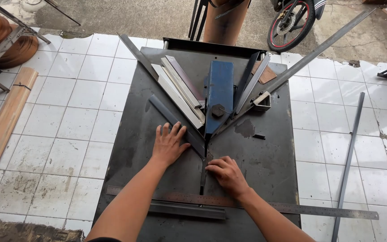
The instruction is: Measuring and marking frame pieces using a ruler and pencil at a manual miter cutting station
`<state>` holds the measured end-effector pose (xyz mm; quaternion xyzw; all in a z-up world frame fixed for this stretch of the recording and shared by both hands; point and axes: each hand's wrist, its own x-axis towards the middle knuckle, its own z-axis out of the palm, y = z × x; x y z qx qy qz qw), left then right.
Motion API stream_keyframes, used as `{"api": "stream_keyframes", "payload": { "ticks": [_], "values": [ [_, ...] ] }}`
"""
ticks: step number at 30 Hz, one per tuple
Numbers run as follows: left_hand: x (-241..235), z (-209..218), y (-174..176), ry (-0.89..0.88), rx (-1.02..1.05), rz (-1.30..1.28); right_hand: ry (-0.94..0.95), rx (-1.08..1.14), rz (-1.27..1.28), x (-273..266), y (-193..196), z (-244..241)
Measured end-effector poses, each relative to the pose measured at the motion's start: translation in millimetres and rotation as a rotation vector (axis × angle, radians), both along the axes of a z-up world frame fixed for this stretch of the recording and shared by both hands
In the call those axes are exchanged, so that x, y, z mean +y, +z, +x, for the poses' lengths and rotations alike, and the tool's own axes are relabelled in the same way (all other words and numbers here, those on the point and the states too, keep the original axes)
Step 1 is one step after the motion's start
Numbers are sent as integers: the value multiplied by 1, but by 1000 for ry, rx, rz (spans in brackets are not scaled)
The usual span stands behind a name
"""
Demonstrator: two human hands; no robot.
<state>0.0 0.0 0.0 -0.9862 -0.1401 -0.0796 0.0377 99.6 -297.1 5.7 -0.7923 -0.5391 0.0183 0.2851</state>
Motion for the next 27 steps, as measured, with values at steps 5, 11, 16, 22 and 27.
{"api": "stream_keyframes", "payload": {
  "ticks": [5, 11, 16, 22, 27],
  "values": [
    [-19, -55, 1, -57, -11, -75, -300, -108, 142, -34, 7, 100],
    [-81, -96, 2, -93, -83, -245, -465, -157, -189, -55, 10, 156],
    [-120, -86, 22, -145, -174, -287, -329, -82, -300, -59, 18, 151],
    [-186, -28, 82, -161, -237, -599, -811, 537, -148, -73, 66, 134],
    [-248, 56, 126, -379, -193, -866, -1228, 1590, 700, -128, 89, 174]
  ]
}}
